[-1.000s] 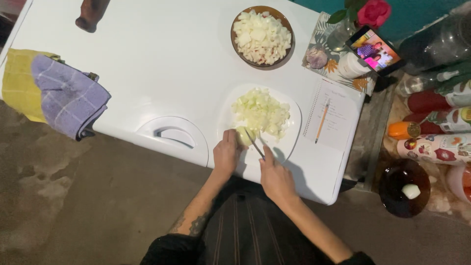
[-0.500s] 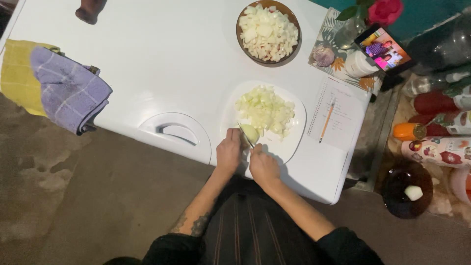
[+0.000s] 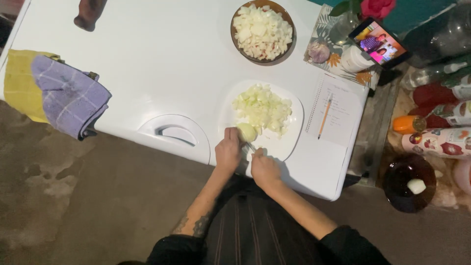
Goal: The person is chopping an onion into small pieces on a plate.
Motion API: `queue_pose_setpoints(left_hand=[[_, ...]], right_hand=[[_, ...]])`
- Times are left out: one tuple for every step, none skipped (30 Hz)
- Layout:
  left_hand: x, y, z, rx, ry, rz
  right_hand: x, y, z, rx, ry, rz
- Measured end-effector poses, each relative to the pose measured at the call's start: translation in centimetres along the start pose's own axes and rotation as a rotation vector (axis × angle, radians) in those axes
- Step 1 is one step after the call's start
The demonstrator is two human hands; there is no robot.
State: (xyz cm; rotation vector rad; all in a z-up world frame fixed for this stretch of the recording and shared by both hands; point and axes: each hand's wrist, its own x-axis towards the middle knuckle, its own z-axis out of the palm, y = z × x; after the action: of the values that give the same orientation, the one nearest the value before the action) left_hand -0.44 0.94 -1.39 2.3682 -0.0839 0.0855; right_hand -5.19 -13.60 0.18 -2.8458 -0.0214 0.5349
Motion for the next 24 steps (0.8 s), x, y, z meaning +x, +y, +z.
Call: queue_pose_setpoints(left_hand=[[0.1,0.4,-0.2,0.023,-0.026,-0.025],[0.3,0.6,-0.6,0.050,-0.047,-0.050],[0.4,0.7,-0.6,0.053,-0.045,-0.042],[0.1,0.8,-0.5,0.023,0.015,0.016],[-0.2,0.9,-0.4,-0.009,0.074,0.074],[-0.2,1.0,-0.5,-0.010,0.069,0.079],[-0.2,1.1,-0.6,0.031,0.031,0.041],[-0.2,1.2,-0.7,0.075,-0.007,0.005],[-0.4,0.9,-0.9,0.076,-0.013,0.012],[0.2,0.7,-0.9,0.070,-0.026,0.025],[0.8,0.5,-1.0,0.065,-0.039,0.038],[1.0,0.4,-1.4,0.066,-0.040,0.043],[1.2,0.3,-1.8,0.080,-0.121,0.067],[1.4,0.1,-2.4,0.098,-0.201,0.088],[2.1,0.3,-2.8,0.102,-0.199,0.090],[2.8,0.5,-3.0,0.199,-0.185,0.267],[3.4,0.7,-3.2,0.296,-0.170,0.444],[4.2,0.4,-2.9,0.298,-0.173,0.448],[4.9,0.2,-2.6,0.434,-0.267,0.630],[5.7,-0.1,-2.2,0.570,-0.363,0.812],[6.1,-0.1,-2.3,0.571,-0.367,0.816],[6.4,-0.1,-2.4,0.588,-0.420,0.853],[6.8,0.0,-2.4,0.605,-0.473,0.890],[6.8,0.0,-2.4,0.606,-0.478,0.892]], right_hand=[[-0.3,0.2,-0.2,-0.012,-0.005,-0.003],[-0.3,0.3,-0.4,-0.024,-0.007,-0.010],[-0.6,0.6,-0.5,-0.019,0.000,-0.010],[-1.1,1.1,-0.5,-0.027,-0.005,-0.006],[-1.7,1.6,-0.5,-0.035,-0.011,-0.002],[-2.0,2.0,-0.9,-0.033,-0.010,0.005],[-2.4,2.4,-1.3,-0.025,-0.011,0.009],[-2.7,2.7,-1.7,-0.015,-0.011,0.013],[-3.5,3.0,-2.0,-0.010,-0.009,0.020],[-3.7,3.3,-2.5,0.016,0.035,-0.010],[-3.9,3.6,-3.1,0.041,0.079,-0.039],[-4.4,3.7,-4.0,0.043,0.083,-0.037],[-4.9,3.8,-4.9,0.058,0.063,-0.019],[-5.3,3.6,-5.7,0.074,0.043,-0.005],[-5.4,3.8,-6.1,0.078,0.046,-0.007],[-5.7,4.1,-6.4,0.098,0.030,0.040],[-6.0,4.3,-6.7,0.118,0.014,0.087],[-6.1,4.7,-7.1,0.123,0.015,0.090],[-6.2,5.0,-7.4,0.144,0.058,0.094],[-6.4,5.3,-7.7,0.164,0.100,0.098],[-6.5,5.7,-7.6,0.168,0.101,0.102],[-6.5,6.2,-7.6,0.180,0.128,0.105],[-6.6,6.5,-7.5,0.191,0.155,0.107],[-6.8,6.8,-7.5,0.195,0.154,0.110]])
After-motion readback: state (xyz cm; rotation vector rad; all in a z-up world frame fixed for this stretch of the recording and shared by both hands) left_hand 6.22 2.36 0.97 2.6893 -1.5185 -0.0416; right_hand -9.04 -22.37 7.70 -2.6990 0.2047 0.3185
